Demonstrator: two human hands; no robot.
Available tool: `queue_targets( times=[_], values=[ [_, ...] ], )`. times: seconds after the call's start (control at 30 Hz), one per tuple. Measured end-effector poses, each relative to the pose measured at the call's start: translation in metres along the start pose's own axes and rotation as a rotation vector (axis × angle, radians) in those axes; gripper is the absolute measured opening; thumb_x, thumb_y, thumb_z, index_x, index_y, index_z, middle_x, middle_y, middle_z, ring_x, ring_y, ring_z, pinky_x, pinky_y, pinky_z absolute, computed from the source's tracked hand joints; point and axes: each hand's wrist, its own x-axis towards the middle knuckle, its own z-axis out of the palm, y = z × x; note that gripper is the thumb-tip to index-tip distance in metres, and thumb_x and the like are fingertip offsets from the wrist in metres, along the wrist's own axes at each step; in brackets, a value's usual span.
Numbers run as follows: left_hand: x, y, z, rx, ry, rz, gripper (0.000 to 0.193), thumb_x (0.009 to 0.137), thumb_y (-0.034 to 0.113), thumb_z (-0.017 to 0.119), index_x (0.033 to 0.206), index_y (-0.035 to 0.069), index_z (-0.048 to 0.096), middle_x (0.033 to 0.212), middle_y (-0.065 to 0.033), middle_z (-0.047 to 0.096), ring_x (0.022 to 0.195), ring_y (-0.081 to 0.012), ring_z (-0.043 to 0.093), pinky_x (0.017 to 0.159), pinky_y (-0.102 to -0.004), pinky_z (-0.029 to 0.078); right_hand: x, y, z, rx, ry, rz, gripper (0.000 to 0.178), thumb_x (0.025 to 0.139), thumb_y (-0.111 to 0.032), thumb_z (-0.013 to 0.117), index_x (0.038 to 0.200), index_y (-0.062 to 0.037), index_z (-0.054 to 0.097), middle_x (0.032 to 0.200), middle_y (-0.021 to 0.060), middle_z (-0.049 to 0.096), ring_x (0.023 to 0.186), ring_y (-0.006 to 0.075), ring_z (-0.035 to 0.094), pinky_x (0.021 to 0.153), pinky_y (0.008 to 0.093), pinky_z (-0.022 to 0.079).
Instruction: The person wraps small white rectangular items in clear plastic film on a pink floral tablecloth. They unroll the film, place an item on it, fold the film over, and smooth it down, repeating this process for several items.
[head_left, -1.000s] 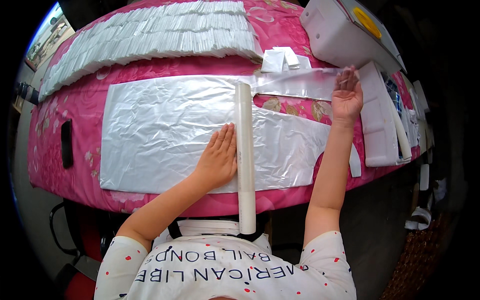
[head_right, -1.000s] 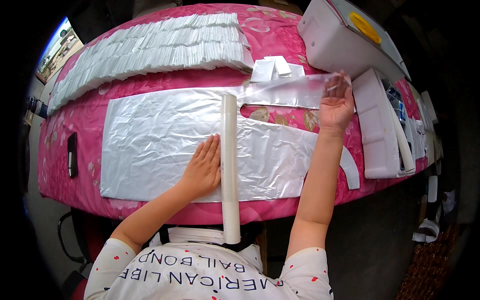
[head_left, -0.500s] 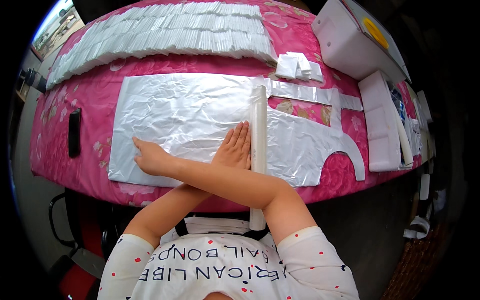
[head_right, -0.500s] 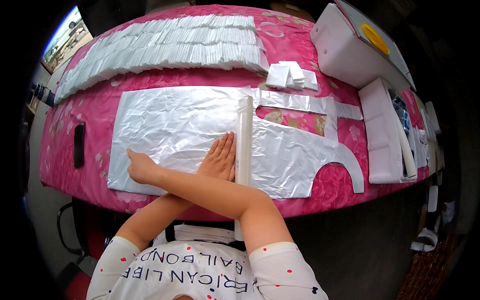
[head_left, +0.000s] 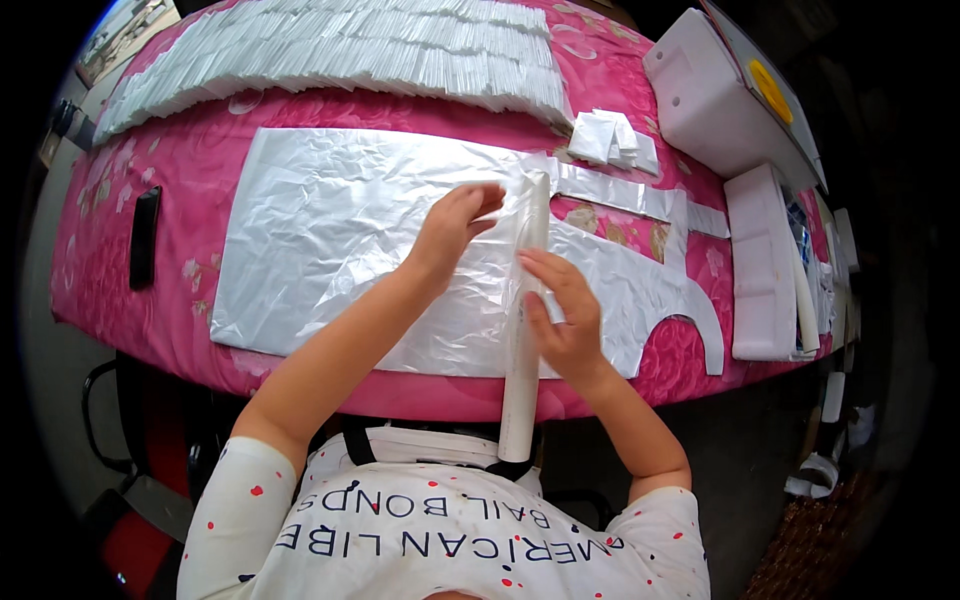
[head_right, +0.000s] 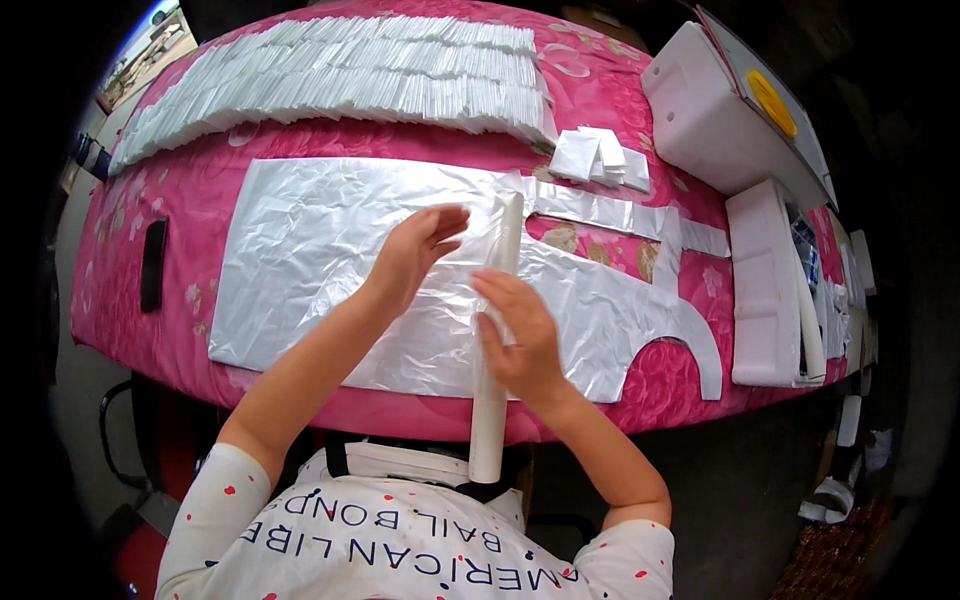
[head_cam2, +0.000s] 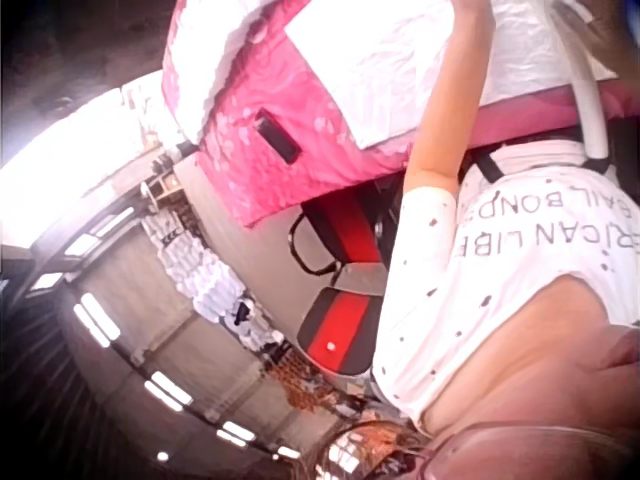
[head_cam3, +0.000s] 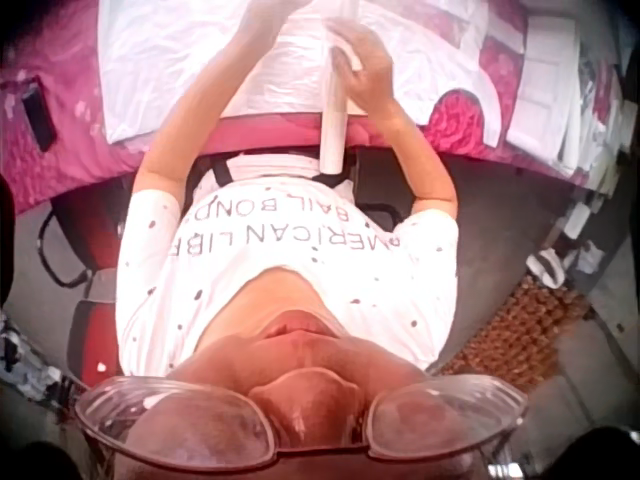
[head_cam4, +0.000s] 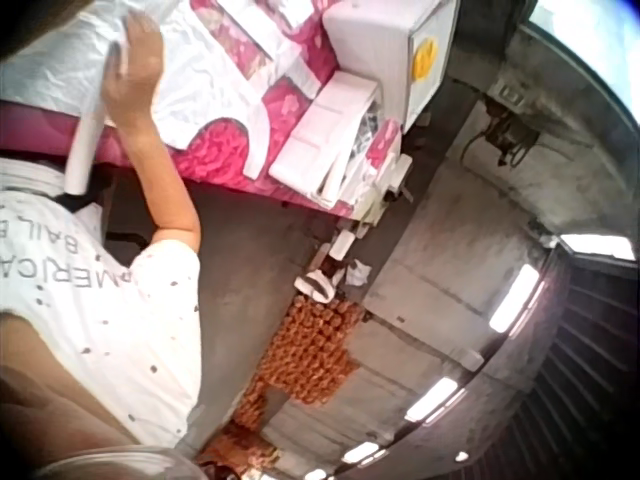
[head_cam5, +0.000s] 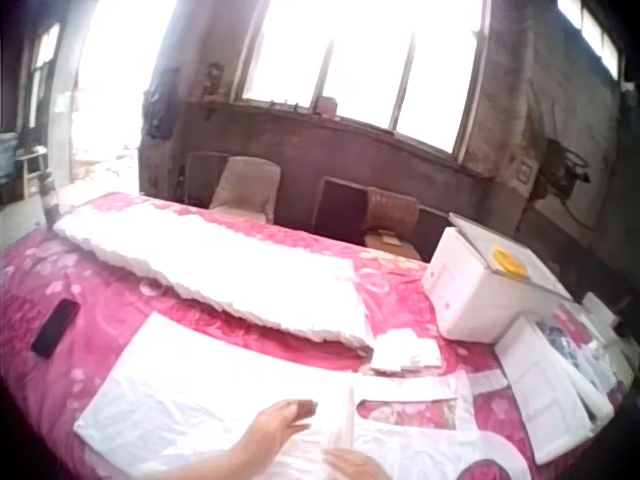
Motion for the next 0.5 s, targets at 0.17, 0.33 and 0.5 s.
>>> queue_targets(
  times=[0.17,0.33,0.5],
  values=[
    [0.048,-0.018,0.023,-0.433,0.108,-0.417,0.058,0.095,0.037,0.033,0.130,-0.009,0.030,0.131,-0.0203,0.039,0.124,-0.0263,0.038,0.105,-0.0358,0.030,-0.033,0.039,-0.024,-0.226,-0.194,0.003,0.042,0.081,-0.015,0.059,0.121,-0.0046,0.052,0.127,0.0148,0.049,0.120,0.0318,0.044,0.098,0.0385,0.037],
    [0.049,-0.020,0.013,-0.136,0.142,-0.267,0.053,0.095,0.034,0.035,0.128,-0.007,0.035,0.128,-0.0183,0.043,0.120,-0.0250,0.042,0.101,-0.0344,0.034,-0.031,0.045,-0.025,-0.411,-0.452,-0.114,0.057,0.085,-0.042,0.050,0.131,-0.0083,0.044,0.140,0.0122,0.036,0.131,0.0311,0.029,0.106,0.0429,0.024],
    [-0.014,0.021,-0.040,0.336,0.023,0.129,0.036,0.095,0.024,0.041,0.121,0.000,0.048,0.118,-0.0109,0.055,0.110,-0.0194,0.052,0.093,-0.0317,0.040,-0.004,0.031,0.028,-0.398,-0.493,-0.186,0.064,0.083,-0.049,0.048,0.133,-0.0095,0.041,0.142,0.0104,0.033,0.134,0.0301,0.023,0.109,0.0456,0.014]
  ],
)
